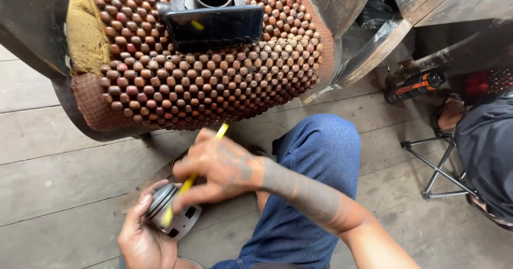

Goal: Brushing the exterior of a motorcycle piston using a small brush to remove debris.

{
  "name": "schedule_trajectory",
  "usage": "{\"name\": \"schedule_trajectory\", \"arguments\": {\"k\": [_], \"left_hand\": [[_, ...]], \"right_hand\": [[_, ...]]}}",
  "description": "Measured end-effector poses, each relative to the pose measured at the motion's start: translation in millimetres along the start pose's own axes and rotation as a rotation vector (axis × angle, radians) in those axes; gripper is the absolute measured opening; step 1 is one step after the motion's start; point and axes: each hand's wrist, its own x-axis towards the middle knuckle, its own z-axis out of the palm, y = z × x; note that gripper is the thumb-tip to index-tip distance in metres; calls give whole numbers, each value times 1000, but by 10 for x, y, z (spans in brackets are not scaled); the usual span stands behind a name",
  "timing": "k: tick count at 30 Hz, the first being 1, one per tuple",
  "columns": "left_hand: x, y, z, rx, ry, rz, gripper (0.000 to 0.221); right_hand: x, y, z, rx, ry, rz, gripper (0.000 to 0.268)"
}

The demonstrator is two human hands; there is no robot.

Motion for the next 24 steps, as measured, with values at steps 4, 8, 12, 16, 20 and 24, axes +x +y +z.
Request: {"name": "schedule_trajectory", "arguments": {"k": [4,8,12,16,20,24], "left_hand": [[6,-24,-67,-14,-17,-34,48],[39,-60,-133,-66,-28,-70,43],[-62,18,9,-67,-31,-89,43],[-86,19,4,-35,-68,-120,41],[-82,-14,-29,-33,-15,-108,42],[-80,-19,2,2,-36,-115,42]], "right_hand": [[-27,79,57,7,-11,-17,41],[-55,74,47,-166,36,-31,44],[-85,248,12,-242,47,8,52],[-88,102,80,-75,-22,-82,45],[-80,102,68,-176,18,-32,48],[-55,94,60,-71,-55,-11,41]]}}
